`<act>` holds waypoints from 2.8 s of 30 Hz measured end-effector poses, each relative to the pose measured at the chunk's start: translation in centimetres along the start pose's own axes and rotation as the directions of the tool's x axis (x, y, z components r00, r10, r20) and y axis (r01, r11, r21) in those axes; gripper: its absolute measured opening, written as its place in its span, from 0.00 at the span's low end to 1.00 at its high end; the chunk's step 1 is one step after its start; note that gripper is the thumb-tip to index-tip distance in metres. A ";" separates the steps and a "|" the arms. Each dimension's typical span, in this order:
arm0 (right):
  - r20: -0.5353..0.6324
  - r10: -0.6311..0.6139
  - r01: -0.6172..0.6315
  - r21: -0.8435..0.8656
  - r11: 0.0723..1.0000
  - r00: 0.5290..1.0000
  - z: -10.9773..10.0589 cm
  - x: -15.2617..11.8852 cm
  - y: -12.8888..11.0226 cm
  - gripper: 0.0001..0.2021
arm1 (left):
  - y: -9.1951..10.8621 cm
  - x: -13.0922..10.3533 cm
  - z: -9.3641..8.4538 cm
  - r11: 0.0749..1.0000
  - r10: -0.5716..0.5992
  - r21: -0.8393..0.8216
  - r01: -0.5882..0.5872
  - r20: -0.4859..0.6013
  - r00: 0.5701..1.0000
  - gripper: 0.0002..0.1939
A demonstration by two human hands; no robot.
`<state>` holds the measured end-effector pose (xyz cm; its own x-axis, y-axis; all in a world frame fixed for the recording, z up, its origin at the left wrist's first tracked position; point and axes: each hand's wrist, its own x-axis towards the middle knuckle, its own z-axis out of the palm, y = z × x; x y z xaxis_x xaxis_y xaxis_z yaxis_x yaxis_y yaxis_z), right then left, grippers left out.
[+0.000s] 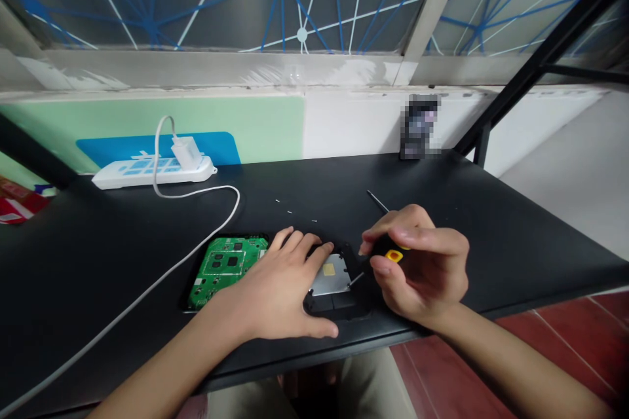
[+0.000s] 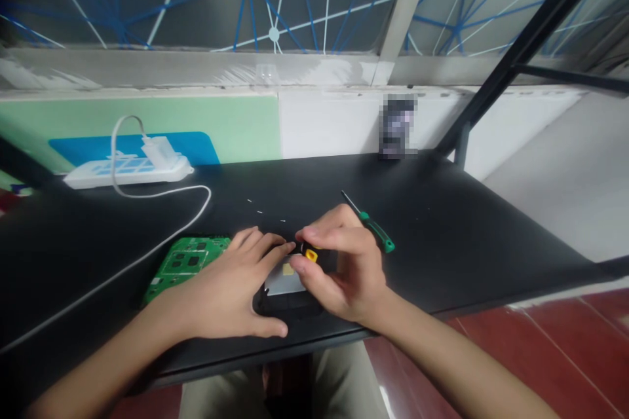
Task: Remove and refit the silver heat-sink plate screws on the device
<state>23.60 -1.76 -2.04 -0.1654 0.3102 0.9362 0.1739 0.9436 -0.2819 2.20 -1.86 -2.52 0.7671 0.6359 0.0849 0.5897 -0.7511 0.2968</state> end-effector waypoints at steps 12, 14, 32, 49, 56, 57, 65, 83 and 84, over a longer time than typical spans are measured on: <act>-0.050 0.063 -0.064 -0.028 0.998 0.997 0.2 -0.7 0.3 0.25 | 0.0 0.0 -0.1 1.000 -0.006 -0.001 0.006 0.008 1.000 0.52; -0.059 0.062 -0.063 -0.016 0.998 0.996 0.2 -0.5 0.3 0.25 | 0.0 0.0 0.0 1.000 -0.004 0.006 0.004 0.002 1.000 0.52; -0.076 0.063 -0.068 -0.067 0.995 0.995 0.2 0.0 0.2 0.21 | -0.2 0.0 0.2 1.000 0.003 -0.004 -0.003 -0.008 1.000 0.52; -0.028 0.019 -0.020 -0.042 0.999 0.999 0.5 -0.2 0.1 0.28 | 0.0 0.1 0.1 1.000 0.002 0.005 -0.002 0.004 1.000 0.48; -0.044 0.056 -0.058 -0.051 0.997 0.997 0.4 -1.1 0.9 0.26 | -0.1 0.1 0.0 1.000 0.004 -0.001 -0.004 -0.014 1.000 0.52; -0.047 0.066 -0.068 -0.055 0.996 0.997 0.5 -1.1 0.9 0.26 | -0.1 0.1 0.0 1.000 0.004 0.001 -0.004 -0.013 1.000 0.51; -0.260 0.265 -0.299 -0.099 0.949 0.928 0.2 0.7 1.5 0.19 | 0.0 0.2 -0.1 1.000 -0.010 -0.012 0.010 0.015 1.000 0.51; 0.197 0.839 -0.226 -0.909 0.350 0.507 0.3 0.8 7.4 0.17 | 0.1 0.0 0.0 1.000 -0.026 -0.004 0.026 0.039 0.999 0.55; 0.198 0.846 -0.218 -0.914 0.341 0.495 0.3 0.8 7.4 0.17 | 0.1 0.0 -0.2 1.000 -0.016 -0.009 0.016 0.037 0.999 0.56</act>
<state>24.47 5.50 -3.44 -0.1268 0.9748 0.1836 0.9831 0.1482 -0.1078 2.21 -1.85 -2.31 0.7665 0.6406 0.0449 0.5997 -0.7391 0.3067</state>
